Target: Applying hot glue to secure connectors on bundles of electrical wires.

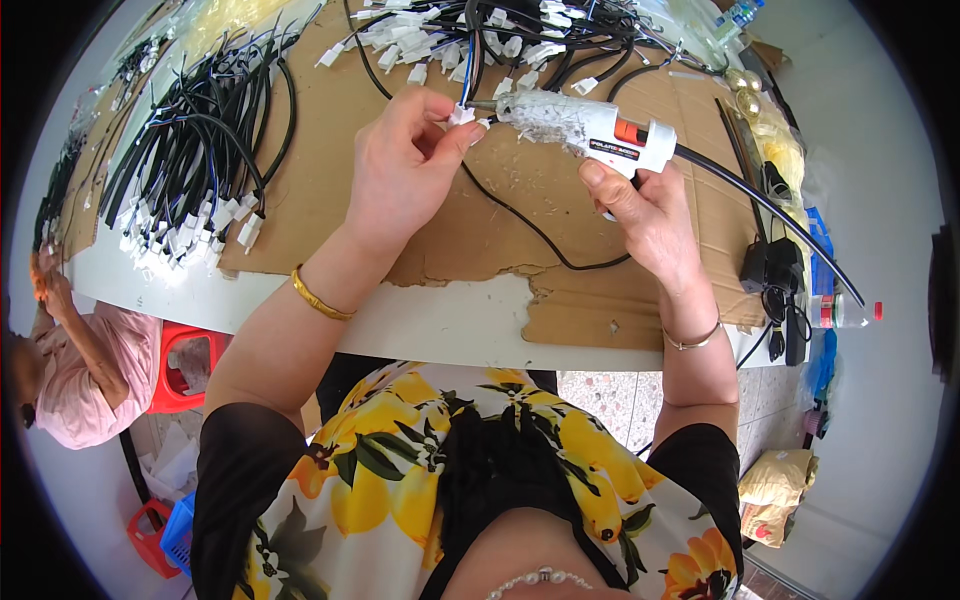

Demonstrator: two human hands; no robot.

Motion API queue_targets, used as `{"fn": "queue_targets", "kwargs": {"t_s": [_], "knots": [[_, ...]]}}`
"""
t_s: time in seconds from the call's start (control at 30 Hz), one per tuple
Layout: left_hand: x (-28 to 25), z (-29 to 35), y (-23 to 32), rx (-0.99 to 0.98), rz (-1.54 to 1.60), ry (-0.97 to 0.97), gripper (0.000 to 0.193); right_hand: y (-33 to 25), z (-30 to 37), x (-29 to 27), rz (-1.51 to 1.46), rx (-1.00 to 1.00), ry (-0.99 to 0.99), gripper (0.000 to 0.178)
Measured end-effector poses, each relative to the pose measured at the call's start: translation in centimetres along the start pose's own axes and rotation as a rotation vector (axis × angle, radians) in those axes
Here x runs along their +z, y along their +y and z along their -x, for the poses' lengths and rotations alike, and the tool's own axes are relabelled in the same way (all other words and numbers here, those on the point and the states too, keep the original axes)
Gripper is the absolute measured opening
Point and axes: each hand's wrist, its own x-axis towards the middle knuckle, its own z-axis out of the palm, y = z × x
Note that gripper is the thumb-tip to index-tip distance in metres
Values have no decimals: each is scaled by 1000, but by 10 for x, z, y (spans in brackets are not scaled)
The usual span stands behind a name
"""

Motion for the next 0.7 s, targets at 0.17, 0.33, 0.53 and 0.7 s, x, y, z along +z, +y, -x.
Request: {"fn": "queue_targets", "kwargs": {"t_s": [0.17,0.33,0.53,0.7], "knots": [[2,0,-2,43,72,62,19,-8,3,4,-98,-29,55,20],[-1,-1,-1,107,122,28,18,-5,3,1,-68,-44,69,23],[-5,1,0,79,228,-29,13,-3,4,0,-91,-52,68,22],[-11,0,8,-141,401,-143,11,-2,2,-3,-59,2,48,24]]}}
